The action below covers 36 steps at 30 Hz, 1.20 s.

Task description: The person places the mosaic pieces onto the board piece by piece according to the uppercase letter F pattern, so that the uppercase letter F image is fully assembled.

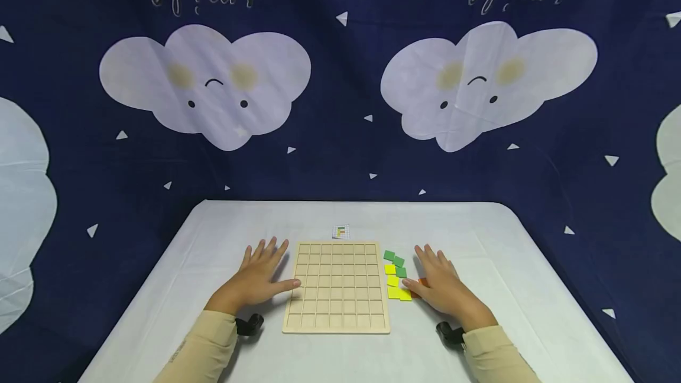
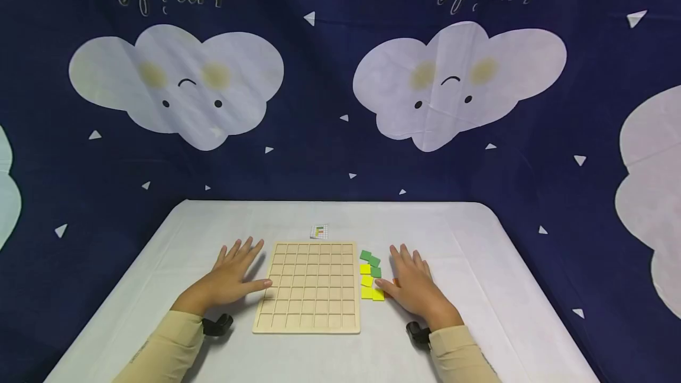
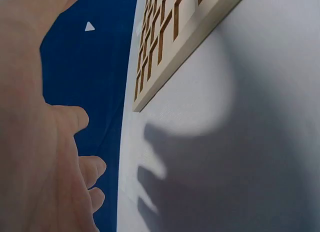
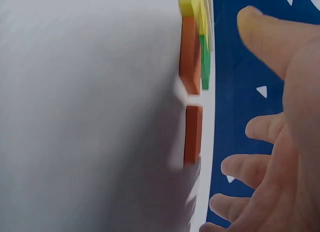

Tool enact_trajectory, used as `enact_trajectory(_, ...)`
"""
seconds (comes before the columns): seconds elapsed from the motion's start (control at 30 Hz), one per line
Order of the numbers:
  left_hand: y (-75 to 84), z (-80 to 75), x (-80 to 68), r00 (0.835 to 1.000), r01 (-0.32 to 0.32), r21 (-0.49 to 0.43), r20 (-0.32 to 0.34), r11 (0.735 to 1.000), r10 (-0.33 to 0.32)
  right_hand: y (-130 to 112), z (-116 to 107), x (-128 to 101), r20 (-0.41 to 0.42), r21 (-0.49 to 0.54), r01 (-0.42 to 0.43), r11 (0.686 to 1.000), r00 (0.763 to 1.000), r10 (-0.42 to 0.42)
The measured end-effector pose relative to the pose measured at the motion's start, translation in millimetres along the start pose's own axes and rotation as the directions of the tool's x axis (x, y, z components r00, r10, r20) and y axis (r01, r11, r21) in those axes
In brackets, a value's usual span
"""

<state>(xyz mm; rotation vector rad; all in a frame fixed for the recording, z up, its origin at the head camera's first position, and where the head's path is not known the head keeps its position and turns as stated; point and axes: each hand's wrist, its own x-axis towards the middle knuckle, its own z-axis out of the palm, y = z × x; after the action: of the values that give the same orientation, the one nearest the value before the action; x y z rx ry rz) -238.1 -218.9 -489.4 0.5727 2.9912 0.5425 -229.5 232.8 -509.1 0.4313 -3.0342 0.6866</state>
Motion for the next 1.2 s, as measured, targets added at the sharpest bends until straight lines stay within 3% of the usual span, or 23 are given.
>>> enact_trajectory(0.43,7.8,23.9,-0.6,0.998,0.057,-0.084,0.029,0.995,-0.055,-19.8,11.9,27.6,0.022,0.083,0.023,0.996,0.999,-0.025)
enact_trajectory(0.8,8.9,32.2,-0.6,1.0,0.003,-0.099,0.026,0.995,0.0,-32.8,18.5,52.8,-0.02,0.133,0.005,0.991,1.0,-0.002)
enact_trajectory(1.2,6.5,37.9,0.5,0.999,-0.037,-0.064,0.015,0.997,0.038,-36.2,26.0,67.7,-0.088,0.225,-0.098,0.969,0.989,0.12)
